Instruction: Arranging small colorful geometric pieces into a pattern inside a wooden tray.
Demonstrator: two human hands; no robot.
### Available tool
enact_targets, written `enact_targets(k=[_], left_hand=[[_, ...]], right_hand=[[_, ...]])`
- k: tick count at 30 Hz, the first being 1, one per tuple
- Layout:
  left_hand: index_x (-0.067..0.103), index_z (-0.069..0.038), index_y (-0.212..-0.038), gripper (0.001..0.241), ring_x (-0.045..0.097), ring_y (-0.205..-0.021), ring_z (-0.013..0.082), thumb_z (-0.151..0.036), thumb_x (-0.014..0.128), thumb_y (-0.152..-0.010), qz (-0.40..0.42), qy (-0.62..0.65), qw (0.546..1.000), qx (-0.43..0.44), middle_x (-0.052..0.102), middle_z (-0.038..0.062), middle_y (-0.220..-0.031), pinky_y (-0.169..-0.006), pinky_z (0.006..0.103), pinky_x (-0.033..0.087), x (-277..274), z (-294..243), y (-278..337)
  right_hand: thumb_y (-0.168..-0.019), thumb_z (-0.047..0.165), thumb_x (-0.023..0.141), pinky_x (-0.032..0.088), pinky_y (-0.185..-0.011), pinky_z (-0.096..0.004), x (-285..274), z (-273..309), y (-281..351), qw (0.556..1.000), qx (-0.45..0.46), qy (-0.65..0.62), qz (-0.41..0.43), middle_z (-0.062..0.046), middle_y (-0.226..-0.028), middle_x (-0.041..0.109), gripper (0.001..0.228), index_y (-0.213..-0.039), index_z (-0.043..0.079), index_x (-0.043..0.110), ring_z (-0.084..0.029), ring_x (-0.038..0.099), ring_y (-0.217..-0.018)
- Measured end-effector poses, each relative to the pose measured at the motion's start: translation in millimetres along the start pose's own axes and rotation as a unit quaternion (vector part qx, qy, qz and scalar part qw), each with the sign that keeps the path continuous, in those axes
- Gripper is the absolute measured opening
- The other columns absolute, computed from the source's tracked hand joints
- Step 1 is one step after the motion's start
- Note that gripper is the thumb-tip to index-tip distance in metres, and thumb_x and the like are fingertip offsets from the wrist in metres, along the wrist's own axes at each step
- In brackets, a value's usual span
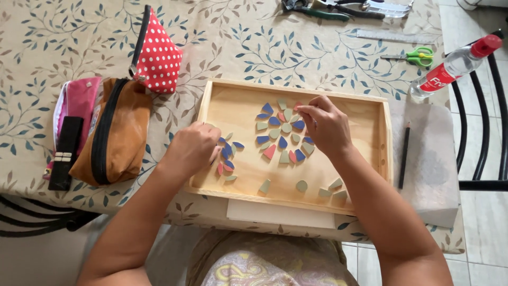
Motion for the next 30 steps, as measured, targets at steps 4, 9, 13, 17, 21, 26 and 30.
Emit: enact_targets(k=[4, 9, 13, 17, 21, 26, 30], left_hand=[[0.061, -0.019, -0.1, 0.037, 0.064, -0.084, 0.0205, -0.037, 0.078, -0.072, -0.08, -0.036, 0.996, 0.021, 0.061, 0.001, -0.078, -0.07, 0.0328, 0.057, -36.9, -11.1, -5.3], [0.065, -0.011, -0.116, 0.049, 0.067, -0.087, 0.0306, -0.024, 0.081, -0.07, -0.151, 0.224, 0.953, 0.138, 0.069, 0.013, -0.087, -0.079, 0.0408, 0.057, -50.2, -80.7, -22.6], [0.061, -0.011, -0.118, 0.053, 0.066, -0.088, 0.0274, -0.022, 0.082, -0.07, -0.159, 0.2, 0.942, 0.216, 0.068, 0.01, -0.087, -0.08, 0.0396, 0.056, -61.6, -119.3, -43.0], [0.056, -0.011, -0.126, 0.054, 0.065, -0.074, 0.0243, -0.019, 0.075, -0.076, -0.227, 0.124, 0.926, 0.274, 0.065, 0.008, -0.075, -0.07, 0.0356, 0.054, -59.1, -137.7, -46.7], [0.057, -0.008, -0.129, 0.045, 0.062, -0.07, 0.0239, -0.011, 0.064, -0.085, -0.266, 0.108, 0.916, 0.28, 0.062, 0.008, -0.071, -0.067, 0.034, 0.053, -69.1, -140.9, -44.3], [0.056, -0.008, -0.132, 0.046, 0.061, -0.068, 0.0234, -0.007, 0.059, -0.086, -0.276, 0.119, 0.911, 0.282, 0.061, 0.008, -0.07, -0.065, 0.0342, 0.052, -75.1, -141.6, -42.3], [0.056, -0.007, -0.135, 0.05, 0.06, -0.067, 0.0226, -0.005, 0.055, -0.085, -0.275, 0.12, 0.91, 0.288, 0.06, 0.007, -0.069, -0.063, 0.0333, 0.051, -75.7, -142.0, -41.8]], right_hand=[[-0.094, 0.028, 0.073, 0.058, -0.063, -0.032, -4.1, 3.4, -3.5, 1.0, 0.005, -0.001, -0.005, 0.007, -0.091, 0.061, 0.005, -0.095, 0.025, 0.077, -0.018, 0.069, -0.074], [-0.094, 0.025, 0.072, 0.059, -0.063, -0.037, -0.9, 3.5, -2.4, 1.0, 0.001, -0.017, 0.002, 0.004, -0.092, 0.061, 0.006, -0.095, 0.022, 0.077, -0.024, 0.069, -0.074], [-0.093, 0.025, 0.072, 0.058, -0.063, -0.037, -6.9, 7.4, -3.5, 1.0, 0.004, -0.016, -0.002, 0.004, -0.092, 0.062, 0.005, -0.095, 0.022, 0.076, -0.024, 0.069, -0.076], [-0.093, 0.025, 0.072, 0.058, -0.063, -0.036, -2.2, 6.4, -4.0, 1.0, 0.001, -0.012, 0.008, 0.004, -0.092, 0.061, 0.006, -0.094, 0.022, 0.076, -0.023, 0.069, -0.077], [-0.093, 0.023, 0.072, 0.058, -0.063, -0.034, -2.7, 10.8, -3.7, 0.999, -0.002, -0.026, 0.018, 0.006, -0.093, 0.062, 0.004, -0.095, 0.022, 0.075, -0.021, 0.069, -0.078], [-0.093, 0.023, 0.071, 0.058, -0.063, -0.033, -2.5, 12.0, -3.5, 0.999, -0.001, -0.028, 0.021, 0.005, -0.093, 0.062, 0.005, -0.094, 0.021, 0.076, -0.02, 0.069, -0.078], [-0.094, 0.023, 0.071, 0.057, -0.062, -0.033, -1.4, 12.4, -3.6, 0.999, -0.009, -0.028, 0.019, 0.005, -0.092, 0.061, 0.005, -0.094, 0.02, 0.076, -0.021, 0.069, -0.077]])
Point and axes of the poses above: each hand's wrist, its own y-axis away from the middle knuckle, its own x-axis out of the palm, z = x × y, the point moved 10 cm from there along -y, towards the middle knuckle
